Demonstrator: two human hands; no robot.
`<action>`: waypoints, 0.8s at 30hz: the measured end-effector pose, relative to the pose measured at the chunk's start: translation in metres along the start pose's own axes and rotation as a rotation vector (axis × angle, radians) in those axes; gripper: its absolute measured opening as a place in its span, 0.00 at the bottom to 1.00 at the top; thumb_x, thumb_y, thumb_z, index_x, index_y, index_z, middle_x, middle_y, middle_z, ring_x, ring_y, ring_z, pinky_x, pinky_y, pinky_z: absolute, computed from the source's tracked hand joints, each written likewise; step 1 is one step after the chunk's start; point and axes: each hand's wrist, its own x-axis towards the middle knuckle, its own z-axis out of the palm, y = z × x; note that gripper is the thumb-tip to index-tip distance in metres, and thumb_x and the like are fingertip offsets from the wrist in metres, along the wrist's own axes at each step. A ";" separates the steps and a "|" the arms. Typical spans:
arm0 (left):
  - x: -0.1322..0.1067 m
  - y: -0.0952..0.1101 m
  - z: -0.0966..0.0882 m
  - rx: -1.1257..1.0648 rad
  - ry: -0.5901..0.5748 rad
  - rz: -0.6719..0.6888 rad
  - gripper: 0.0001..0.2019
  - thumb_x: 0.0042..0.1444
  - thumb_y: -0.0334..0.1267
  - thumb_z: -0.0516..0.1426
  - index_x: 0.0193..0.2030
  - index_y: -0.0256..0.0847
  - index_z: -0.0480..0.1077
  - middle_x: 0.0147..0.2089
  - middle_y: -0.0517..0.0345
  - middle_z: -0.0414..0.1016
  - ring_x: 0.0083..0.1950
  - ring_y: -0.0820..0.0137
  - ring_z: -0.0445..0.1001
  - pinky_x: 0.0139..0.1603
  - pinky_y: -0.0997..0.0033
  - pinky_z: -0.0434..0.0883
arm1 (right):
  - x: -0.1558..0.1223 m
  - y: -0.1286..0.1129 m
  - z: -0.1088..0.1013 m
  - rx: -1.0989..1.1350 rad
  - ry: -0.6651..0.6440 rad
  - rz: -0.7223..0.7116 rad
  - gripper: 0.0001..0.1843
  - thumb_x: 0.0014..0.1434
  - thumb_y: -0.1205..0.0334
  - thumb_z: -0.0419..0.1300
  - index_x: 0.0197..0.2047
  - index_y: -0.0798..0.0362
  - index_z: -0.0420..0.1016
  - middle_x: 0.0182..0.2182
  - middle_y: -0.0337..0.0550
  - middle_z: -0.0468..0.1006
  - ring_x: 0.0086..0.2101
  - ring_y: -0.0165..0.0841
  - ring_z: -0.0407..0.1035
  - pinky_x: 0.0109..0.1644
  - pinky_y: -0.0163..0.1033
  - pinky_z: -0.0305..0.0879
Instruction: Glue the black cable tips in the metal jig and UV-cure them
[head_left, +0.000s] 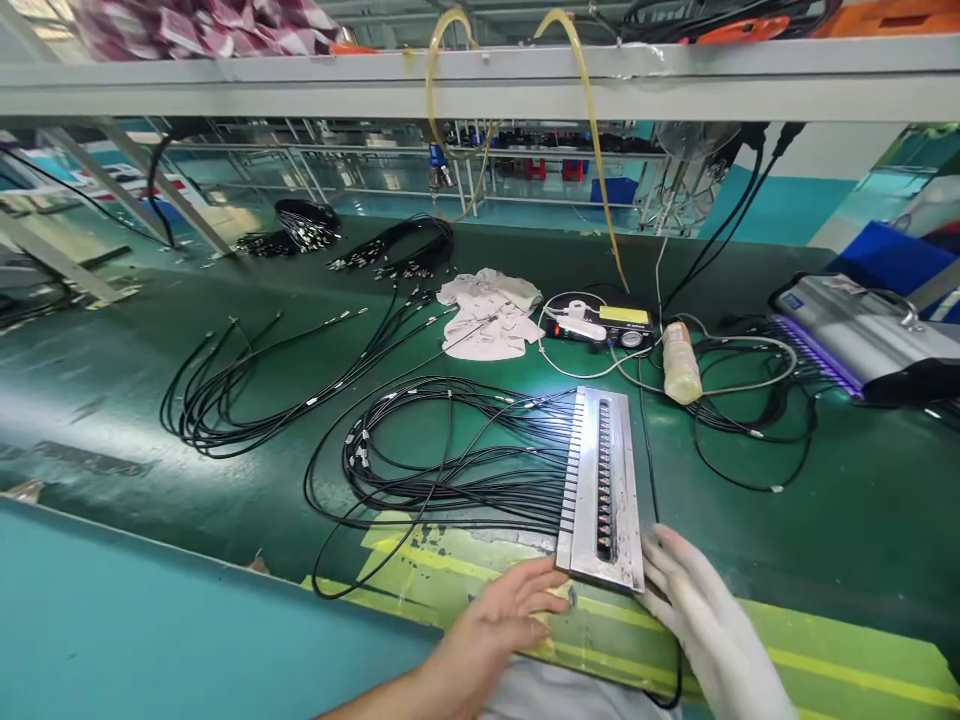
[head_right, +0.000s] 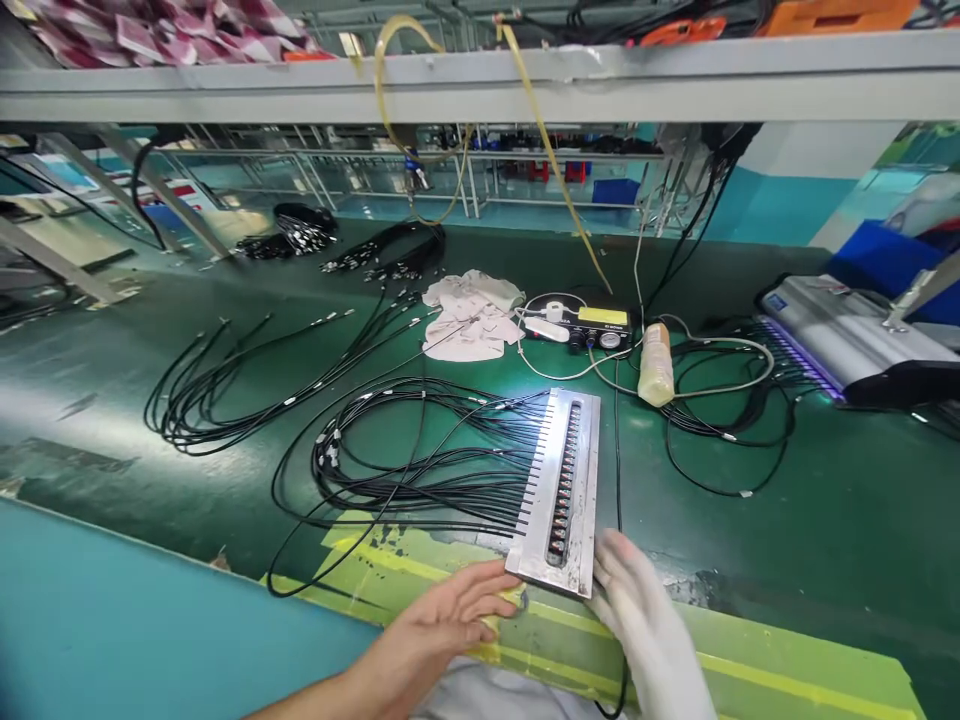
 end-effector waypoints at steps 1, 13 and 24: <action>0.000 0.006 0.001 -0.172 -0.008 -0.035 0.29 0.52 0.34 0.56 0.64 0.44 0.64 0.68 0.45 0.66 0.64 0.58 0.70 0.63 0.54 0.66 | 0.003 -0.005 0.000 0.138 -0.019 0.059 0.34 0.60 0.41 0.62 0.66 0.39 0.67 0.67 0.49 0.67 0.63 0.54 0.65 0.63 0.63 0.68; 0.016 0.056 -0.028 0.043 -0.074 -0.237 0.14 0.54 0.39 0.63 0.47 0.38 0.75 0.36 0.56 0.76 0.32 0.72 0.73 0.34 0.73 0.67 | 0.018 -0.001 0.049 0.342 -0.163 0.234 0.44 0.56 0.54 0.72 0.71 0.41 0.57 0.62 0.48 0.72 0.48 0.40 0.76 0.39 0.38 0.78; 0.256 0.145 -0.093 1.274 0.385 0.284 0.14 0.59 0.43 0.63 0.48 0.37 0.73 0.53 0.46 0.73 0.61 0.53 0.67 0.64 0.44 0.63 | 0.027 0.006 0.052 0.393 -0.063 0.261 0.43 0.48 0.51 0.76 0.64 0.50 0.66 0.51 0.51 0.79 0.40 0.39 0.75 0.35 0.38 0.76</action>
